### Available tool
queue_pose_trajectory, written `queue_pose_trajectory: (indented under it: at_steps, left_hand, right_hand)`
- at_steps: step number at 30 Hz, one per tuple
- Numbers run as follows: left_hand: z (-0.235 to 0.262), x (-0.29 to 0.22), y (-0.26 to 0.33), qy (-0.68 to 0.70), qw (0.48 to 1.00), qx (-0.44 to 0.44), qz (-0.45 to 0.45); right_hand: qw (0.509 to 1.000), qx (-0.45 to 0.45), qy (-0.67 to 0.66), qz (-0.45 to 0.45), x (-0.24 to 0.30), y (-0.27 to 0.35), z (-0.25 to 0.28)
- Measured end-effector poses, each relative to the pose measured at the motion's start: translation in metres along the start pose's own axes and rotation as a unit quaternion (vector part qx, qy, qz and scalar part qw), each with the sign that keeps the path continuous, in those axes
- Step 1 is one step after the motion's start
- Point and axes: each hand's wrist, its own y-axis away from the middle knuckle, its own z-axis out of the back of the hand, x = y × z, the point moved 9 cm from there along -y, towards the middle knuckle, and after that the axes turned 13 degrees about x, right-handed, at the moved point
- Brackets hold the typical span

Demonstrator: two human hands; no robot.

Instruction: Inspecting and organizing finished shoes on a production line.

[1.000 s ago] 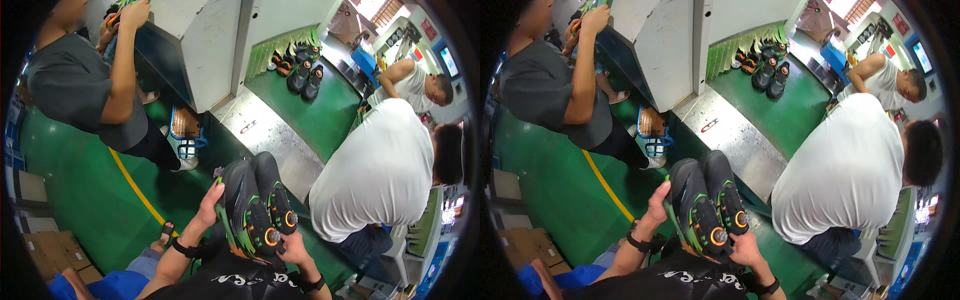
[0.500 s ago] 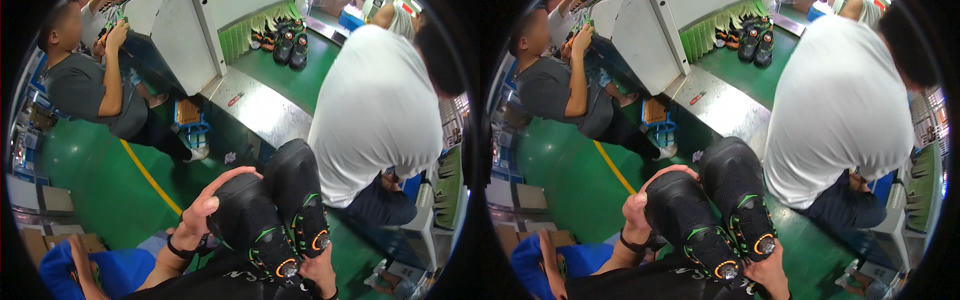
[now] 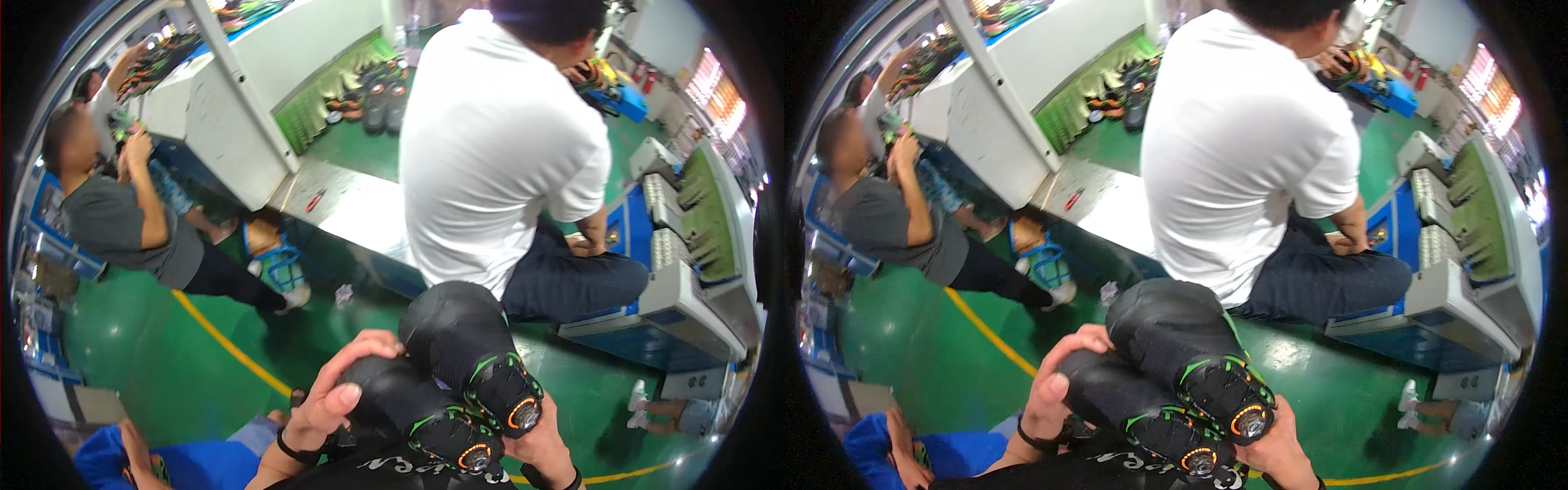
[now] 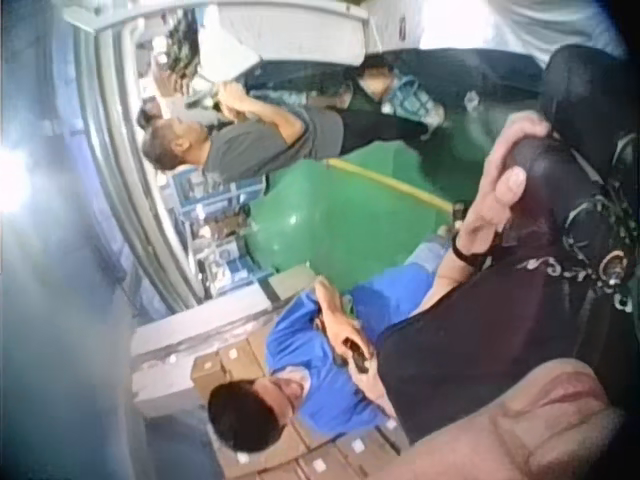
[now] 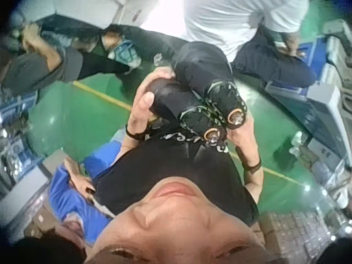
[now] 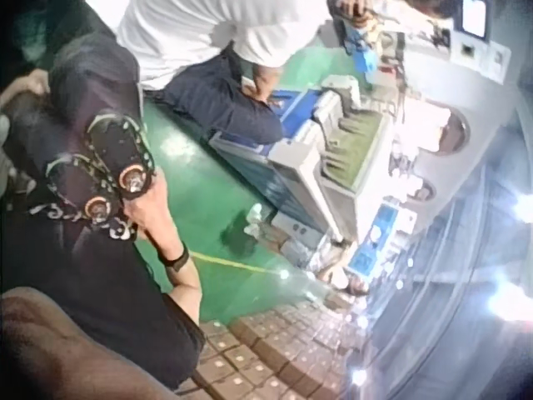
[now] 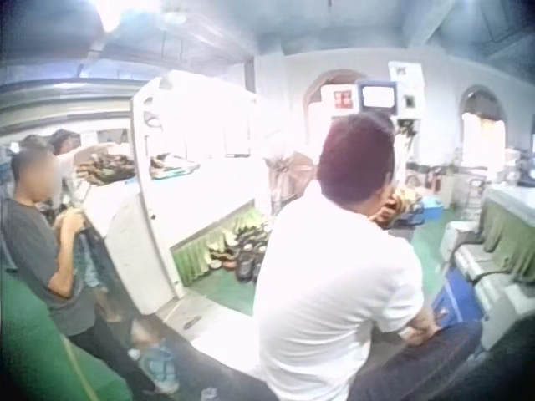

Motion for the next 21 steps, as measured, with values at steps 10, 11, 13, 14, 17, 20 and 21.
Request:
queue_pose_trajectory:
  at_steps: [10, 11, 13, 14, 17, 20, 21]
  left_hand:
    - [0.017, 0.008, -0.058, 0.196, 0.975, 0.088, 0.055]
    - [0.011, 0.006, -0.065, 0.157, 0.979, 0.108, 0.068]
    - [-0.009, 0.012, -0.077, 0.168, 0.942, 0.245, 0.156]
    - [-0.016, 0.012, -0.079, 0.163, 0.936, 0.266, 0.164]
    - [-0.033, 0.016, -0.087, 0.231, 0.917, 0.276, 0.173]
    - [-0.044, 0.022, -0.096, 0.217, 0.924, 0.263, 0.171]
    - [-0.045, 0.023, -0.097, 0.208, 0.932, 0.239, 0.175]
  right_hand:
    - [0.994, 0.054, 0.073, -0.067, 0.005, 0.020, -0.021]
    - [0.989, 0.050, -0.031, -0.133, -0.004, 0.024, -0.021]
    - [0.937, 0.044, -0.240, -0.252, -0.020, 0.037, -0.031]
    - [0.930, 0.042, -0.245, -0.271, -0.019, 0.041, -0.032]
    - [0.926, 0.159, -0.134, -0.316, -0.020, 0.052, -0.049]
    - [0.916, 0.048, -0.257, -0.304, -0.024, 0.063, -0.041]
    - [0.973, 0.061, -0.058, -0.215, -0.007, 0.058, -0.027]
